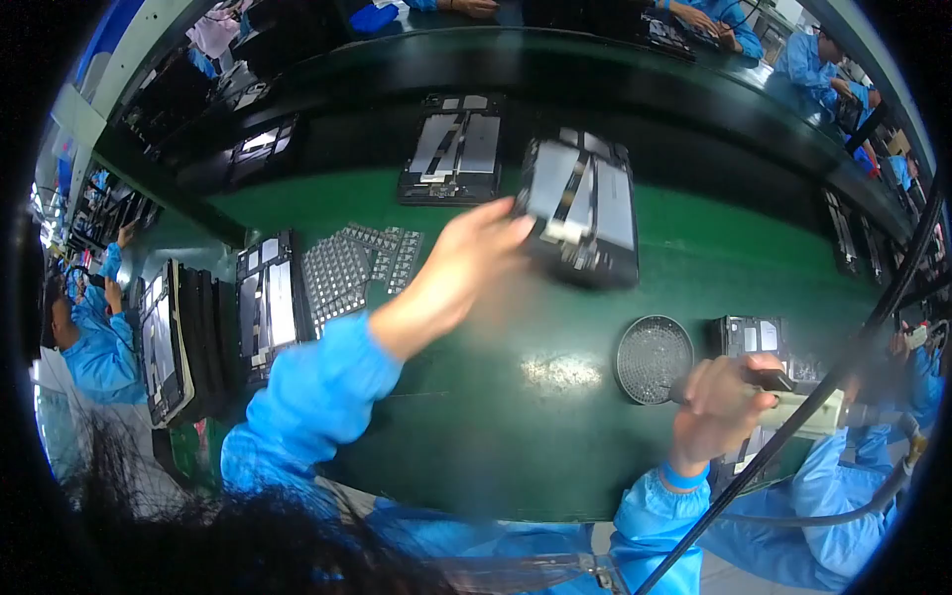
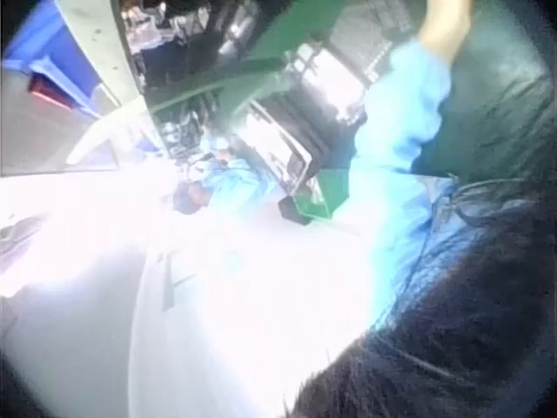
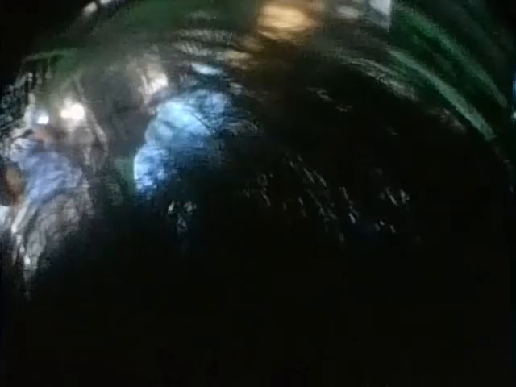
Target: The person assembles an electronic tablet chassis by securing internal ribbon cables and electronic components with screws using an electric screwdriver.
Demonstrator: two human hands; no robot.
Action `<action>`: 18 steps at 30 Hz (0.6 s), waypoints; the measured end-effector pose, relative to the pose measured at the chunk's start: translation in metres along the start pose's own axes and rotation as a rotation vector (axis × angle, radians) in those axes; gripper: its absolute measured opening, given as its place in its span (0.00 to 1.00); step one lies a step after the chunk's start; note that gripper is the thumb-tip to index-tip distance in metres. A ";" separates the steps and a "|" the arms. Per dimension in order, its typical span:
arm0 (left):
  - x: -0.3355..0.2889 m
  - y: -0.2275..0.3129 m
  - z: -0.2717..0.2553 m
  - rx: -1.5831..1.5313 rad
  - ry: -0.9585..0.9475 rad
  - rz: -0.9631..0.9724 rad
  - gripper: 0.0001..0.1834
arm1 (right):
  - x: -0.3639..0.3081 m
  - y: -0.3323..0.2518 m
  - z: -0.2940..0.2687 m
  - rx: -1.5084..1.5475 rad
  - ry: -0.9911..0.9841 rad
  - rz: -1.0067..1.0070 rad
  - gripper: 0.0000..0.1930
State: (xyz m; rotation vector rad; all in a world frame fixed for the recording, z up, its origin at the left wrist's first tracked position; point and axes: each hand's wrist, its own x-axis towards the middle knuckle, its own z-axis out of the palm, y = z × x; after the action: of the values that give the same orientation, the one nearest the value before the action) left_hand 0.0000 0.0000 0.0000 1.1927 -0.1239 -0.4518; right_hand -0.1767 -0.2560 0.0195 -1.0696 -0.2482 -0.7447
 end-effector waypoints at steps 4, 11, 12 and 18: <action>0.031 0.009 -0.008 0.924 0.043 0.194 0.33 | 0.005 -0.002 -0.025 -0.102 -0.078 -0.024 0.21; 0.023 0.017 -0.174 1.375 0.231 0.353 0.38 | 0.012 0.004 -0.040 -0.128 -0.014 -0.017 0.21; 0.028 0.010 -0.176 1.346 0.237 0.424 0.36 | 0.013 0.004 -0.043 -0.180 -0.034 -0.031 0.21; 0.033 0.010 -0.151 0.511 0.368 0.270 0.24 | 0.005 0.014 -0.058 -0.196 0.052 0.007 0.19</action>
State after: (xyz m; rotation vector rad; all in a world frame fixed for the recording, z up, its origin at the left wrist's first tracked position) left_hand 0.0816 0.1202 -0.0521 1.7132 -0.0818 0.0507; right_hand -0.1731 -0.3044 -0.0157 -1.2338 -0.1293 -0.8013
